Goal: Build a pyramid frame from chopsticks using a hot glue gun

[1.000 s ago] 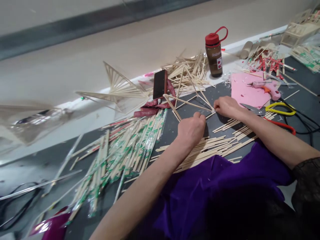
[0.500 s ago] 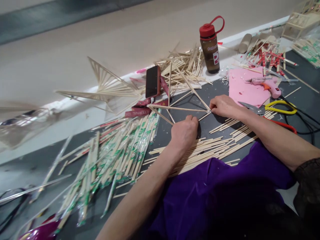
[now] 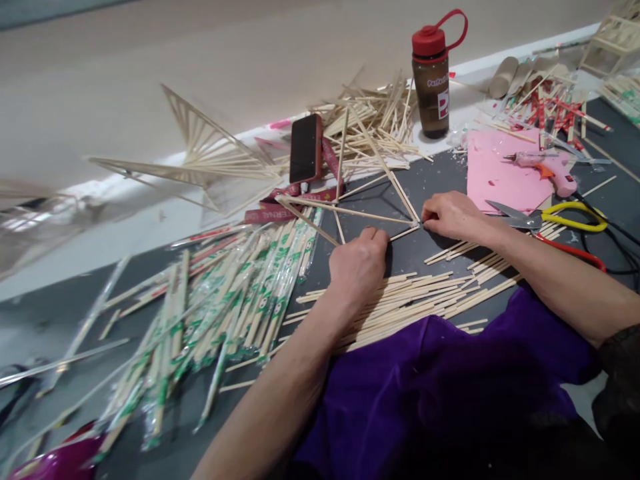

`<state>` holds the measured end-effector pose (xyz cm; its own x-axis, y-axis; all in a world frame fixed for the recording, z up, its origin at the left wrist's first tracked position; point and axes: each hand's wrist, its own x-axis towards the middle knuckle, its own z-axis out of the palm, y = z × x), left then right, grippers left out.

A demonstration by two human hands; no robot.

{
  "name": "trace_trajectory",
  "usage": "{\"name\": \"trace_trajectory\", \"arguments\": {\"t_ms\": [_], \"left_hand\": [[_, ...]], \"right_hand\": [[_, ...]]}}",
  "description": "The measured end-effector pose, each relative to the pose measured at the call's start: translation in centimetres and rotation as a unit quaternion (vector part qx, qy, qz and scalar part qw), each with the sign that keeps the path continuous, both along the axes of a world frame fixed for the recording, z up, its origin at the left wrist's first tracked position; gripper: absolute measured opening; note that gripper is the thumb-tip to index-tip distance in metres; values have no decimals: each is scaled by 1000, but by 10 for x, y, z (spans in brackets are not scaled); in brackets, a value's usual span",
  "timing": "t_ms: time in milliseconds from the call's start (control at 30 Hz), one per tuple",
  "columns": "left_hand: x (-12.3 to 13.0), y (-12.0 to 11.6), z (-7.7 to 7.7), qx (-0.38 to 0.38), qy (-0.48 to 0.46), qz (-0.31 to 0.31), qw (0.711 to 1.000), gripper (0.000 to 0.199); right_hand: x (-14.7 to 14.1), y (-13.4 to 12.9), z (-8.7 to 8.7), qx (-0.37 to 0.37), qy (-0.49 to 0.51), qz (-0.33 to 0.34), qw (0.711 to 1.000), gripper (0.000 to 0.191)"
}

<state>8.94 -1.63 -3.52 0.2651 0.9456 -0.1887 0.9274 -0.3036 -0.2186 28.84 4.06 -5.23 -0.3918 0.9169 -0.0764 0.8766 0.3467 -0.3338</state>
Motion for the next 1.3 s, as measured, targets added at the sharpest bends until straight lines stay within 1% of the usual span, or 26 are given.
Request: {"name": "trace_trajectory", "arguments": {"t_ms": [233,367,467,567,633,700,800,967,1133,1233,1300], "left_hand": [[-6,-1,-6,12,-9,12,1000,37],[-7,0,-8,19,-25,26,999,38],[-7,1,-8,23,-36,33,999,39],[-8,1,-7,28,-40,31,998,39],[-8,1,-7,30,-42,29,998,39],[-8,1,-6,32,-43,31,998,40],[-8,1,-5,34,-43,35,998,41],[-7,1,-5,39,-47,36,998,38],[-7,1,-7,52,-60,43,996,39],[-9,2,-10,64,-62,35,995,38],[-10,2,-11,68,-58,29,996,39]], "right_hand": [[-4,-7,7,-11,-21,1,1000,26],[-5,-8,7,-16,-18,9,1000,28],[-7,-9,5,-22,11,-4,1000,27],[-10,-9,4,-43,74,-33,996,23],[-11,-10,3,-76,137,-67,985,21],[-12,-11,1,-111,202,-103,968,22],[-12,-12,-1,-123,265,-135,947,22],[-13,-13,-2,-114,287,-150,939,20],[-16,-13,-5,-130,306,-160,929,20],[-17,-13,-7,-153,324,-174,917,20],[-18,-12,-9,-175,347,-183,903,20]]}}
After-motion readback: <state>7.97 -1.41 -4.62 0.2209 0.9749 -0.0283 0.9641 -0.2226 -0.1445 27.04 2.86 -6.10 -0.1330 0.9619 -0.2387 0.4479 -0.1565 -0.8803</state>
